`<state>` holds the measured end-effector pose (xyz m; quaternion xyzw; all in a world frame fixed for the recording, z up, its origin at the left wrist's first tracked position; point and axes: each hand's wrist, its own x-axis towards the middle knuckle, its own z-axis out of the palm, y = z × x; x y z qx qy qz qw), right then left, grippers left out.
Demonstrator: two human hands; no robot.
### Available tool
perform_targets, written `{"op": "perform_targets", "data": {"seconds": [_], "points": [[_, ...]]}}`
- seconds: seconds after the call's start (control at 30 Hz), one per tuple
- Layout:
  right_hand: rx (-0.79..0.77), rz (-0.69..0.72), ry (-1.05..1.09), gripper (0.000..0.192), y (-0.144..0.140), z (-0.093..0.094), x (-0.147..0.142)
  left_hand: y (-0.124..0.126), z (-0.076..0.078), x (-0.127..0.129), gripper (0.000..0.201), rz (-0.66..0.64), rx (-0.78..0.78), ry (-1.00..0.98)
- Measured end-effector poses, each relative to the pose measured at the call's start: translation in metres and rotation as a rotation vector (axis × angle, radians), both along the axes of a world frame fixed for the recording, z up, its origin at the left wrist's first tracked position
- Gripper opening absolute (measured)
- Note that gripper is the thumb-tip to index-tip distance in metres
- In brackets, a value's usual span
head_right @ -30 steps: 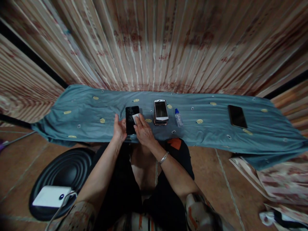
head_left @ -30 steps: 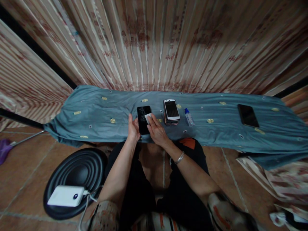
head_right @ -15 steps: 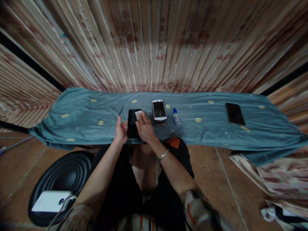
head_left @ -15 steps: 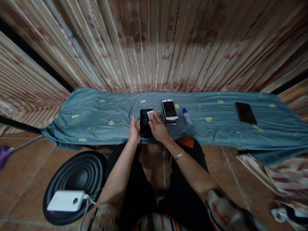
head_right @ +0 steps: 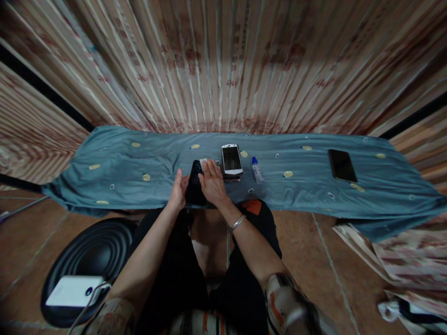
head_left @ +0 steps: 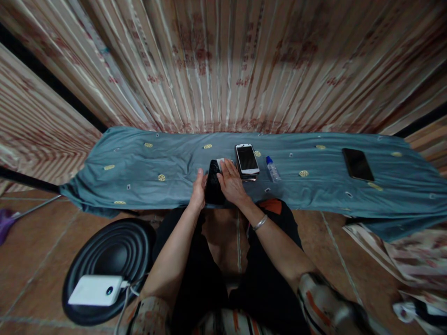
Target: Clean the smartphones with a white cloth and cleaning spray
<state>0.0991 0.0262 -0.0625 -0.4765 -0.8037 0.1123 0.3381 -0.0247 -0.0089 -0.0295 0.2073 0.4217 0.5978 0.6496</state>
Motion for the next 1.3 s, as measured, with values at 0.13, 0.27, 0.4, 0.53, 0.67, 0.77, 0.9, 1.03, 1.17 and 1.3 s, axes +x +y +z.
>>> {"op": "perform_targets", "data": {"seconds": [0.13, 0.27, 0.4, 0.53, 0.67, 0.77, 0.9, 1.03, 1.17, 1.3], "points": [[0.003, 0.007, -0.003, 0.054, 0.001, 0.002, 0.0, 0.0, -0.008, 0.0, 0.061, 0.014, 0.053, 0.063], [0.002, 0.031, -0.038, 0.054, 0.001, 0.007, -0.001, 0.001, -0.014, 0.0, 0.06, 0.062, 0.055, 0.127], [0.005, 0.071, -0.052, 0.053, 0.002, 0.011, -0.002, 0.002, -0.018, 0.002, 0.05, 0.119, 0.037, 0.067], [0.001, 0.095, -0.065, 0.052, 0.004, 0.014, -0.002, 0.003, -0.02, 0.002, 0.05, 0.133, 0.043, 0.068], [0.004, 0.083, -0.067, 0.052, 0.007, 0.015, 0.001, 0.002, -0.017, 0.001, 0.053, 0.113, 0.052, 0.094], [0.005, 0.055, -0.059, 0.052, 0.01, 0.015, 0.004, 0.002, -0.012, 0.0, 0.056, 0.104, 0.069, 0.07], [-0.01, 0.032, -0.035, 0.053, 0.012, 0.011, 0.007, 0.003, -0.005, -0.001, 0.059, 0.081, 0.066, 0.023], [-0.047, 0.031, 0.0, 0.055, 0.011, 0.008, 0.006, 0.002, 0.0, -0.001, 0.059, 0.068, 0.052, -0.006], [-0.077, 0.034, 0.017, 0.057, 0.008, 0.008, 0.003, 0.001, 0.005, -0.001, 0.061, 0.051, 0.036, -0.036], [-0.092, 0.048, 0.026, 0.058, 0.003, 0.009, 0.0, 0.001, 0.006, -0.002, 0.061, 0.051, 0.044, -0.042]]}}
